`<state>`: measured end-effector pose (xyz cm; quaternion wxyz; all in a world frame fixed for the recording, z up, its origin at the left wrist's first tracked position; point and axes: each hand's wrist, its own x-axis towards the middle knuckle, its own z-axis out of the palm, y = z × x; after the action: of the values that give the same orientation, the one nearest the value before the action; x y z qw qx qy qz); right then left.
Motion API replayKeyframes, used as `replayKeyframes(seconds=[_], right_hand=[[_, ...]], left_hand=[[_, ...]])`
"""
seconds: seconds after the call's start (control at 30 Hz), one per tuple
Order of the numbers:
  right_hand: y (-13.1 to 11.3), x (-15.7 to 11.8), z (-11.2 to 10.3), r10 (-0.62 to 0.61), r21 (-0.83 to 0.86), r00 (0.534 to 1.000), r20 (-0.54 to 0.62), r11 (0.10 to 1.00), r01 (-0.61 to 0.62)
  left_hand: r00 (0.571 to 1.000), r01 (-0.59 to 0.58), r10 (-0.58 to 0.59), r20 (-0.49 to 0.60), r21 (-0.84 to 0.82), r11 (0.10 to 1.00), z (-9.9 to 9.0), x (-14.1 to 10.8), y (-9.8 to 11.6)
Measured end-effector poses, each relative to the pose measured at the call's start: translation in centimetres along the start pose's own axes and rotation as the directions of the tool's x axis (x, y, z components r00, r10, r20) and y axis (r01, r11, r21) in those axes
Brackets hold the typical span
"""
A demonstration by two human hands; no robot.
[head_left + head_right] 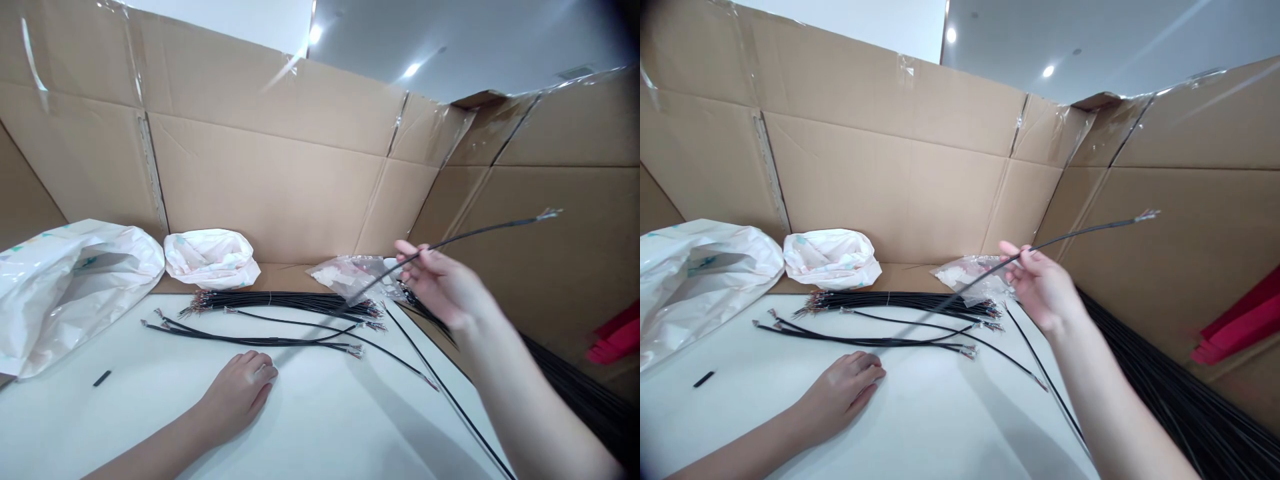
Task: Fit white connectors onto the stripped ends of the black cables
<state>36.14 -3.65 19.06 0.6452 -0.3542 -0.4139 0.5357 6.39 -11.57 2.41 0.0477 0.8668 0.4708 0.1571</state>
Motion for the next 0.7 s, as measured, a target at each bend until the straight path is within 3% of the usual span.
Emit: replayKeyframes(seconds=[0.1,0.23,0.33,0.47,0.7], right_hand=[[5.6,0.0,2.4,0.046,0.07,0.998,-0.044,0.997,-0.043],[13.2,0.0,5.2,0.212,0.182,0.97,-0.115,0.965,-0.189],[17.3,0.5,6.3,0.298,0.199,0.94,-0.167,0.944,-0.264],[20.0,1.7,6.8,0.366,0.232,0.906,-0.21,0.919,-0.318],[21.5,3.8,7.7,0.382,0.257,0.896,-0.226,0.911,-0.323]], left_hand=[[1.0,0.01,-0.009,0.013,-0.006,1.0,-0.1,0.0,0.0],[1.0,0.007,-0.007,0.006,0.007,1.0,0.1,-0.1,0.0],[1.0,0.005,-0.005,-0.002,0.011,1.0,0.4,0.0,-0.1],[1.0,-0.006,0.007,-0.011,0.02,1.0,0.5,-0.1,-0.2],[1.0,-0.019,0.019,-0.016,0.029,0.999,0.5,-0.1,-0.3]])
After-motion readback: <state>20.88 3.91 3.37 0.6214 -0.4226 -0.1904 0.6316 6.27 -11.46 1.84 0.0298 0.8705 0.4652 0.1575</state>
